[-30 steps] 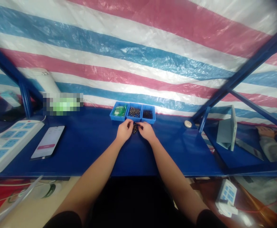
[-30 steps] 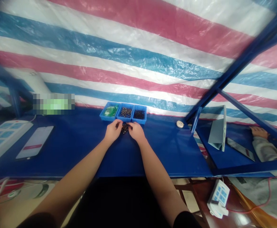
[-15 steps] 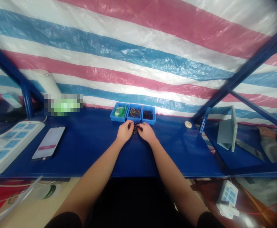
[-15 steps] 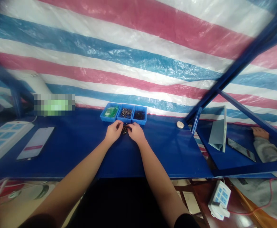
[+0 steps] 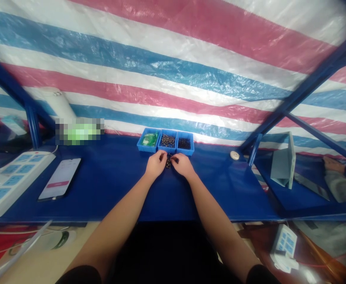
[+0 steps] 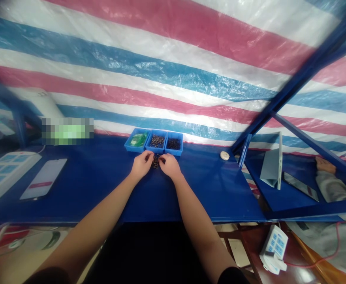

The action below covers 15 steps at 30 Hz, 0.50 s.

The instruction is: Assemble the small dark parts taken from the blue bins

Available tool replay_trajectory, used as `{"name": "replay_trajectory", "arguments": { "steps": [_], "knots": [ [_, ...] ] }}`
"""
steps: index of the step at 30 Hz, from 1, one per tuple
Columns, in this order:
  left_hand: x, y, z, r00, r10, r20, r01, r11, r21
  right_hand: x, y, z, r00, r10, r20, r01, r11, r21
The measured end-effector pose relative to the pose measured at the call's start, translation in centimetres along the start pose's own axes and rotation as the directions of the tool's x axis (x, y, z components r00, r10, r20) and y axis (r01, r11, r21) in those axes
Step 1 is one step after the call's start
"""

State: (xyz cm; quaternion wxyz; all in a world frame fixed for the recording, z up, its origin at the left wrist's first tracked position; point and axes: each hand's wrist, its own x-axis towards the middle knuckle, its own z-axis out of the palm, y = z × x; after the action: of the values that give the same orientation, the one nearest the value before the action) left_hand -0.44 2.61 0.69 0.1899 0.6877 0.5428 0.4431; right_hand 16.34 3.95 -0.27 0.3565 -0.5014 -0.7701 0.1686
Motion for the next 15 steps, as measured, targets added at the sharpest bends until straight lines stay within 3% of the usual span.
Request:
{"name": "replay_trajectory", "arguments": {
  "steps": [7,15],
  "knots": [
    [0.0,-0.7,0.6,0.997,0.046,0.063,-0.044,0.999,-0.031,0.2,-0.7,-0.2,0.984,0.126,-0.125,-0.096,0.969,0.226],
    [0.1,-1.3,0.8,0.994,0.097,0.043,-0.096,0.995,-0.029,0.0,-1.2,-0.1,0.982,0.125,-0.142,-0.082,0.958,0.273]
  ]
}}
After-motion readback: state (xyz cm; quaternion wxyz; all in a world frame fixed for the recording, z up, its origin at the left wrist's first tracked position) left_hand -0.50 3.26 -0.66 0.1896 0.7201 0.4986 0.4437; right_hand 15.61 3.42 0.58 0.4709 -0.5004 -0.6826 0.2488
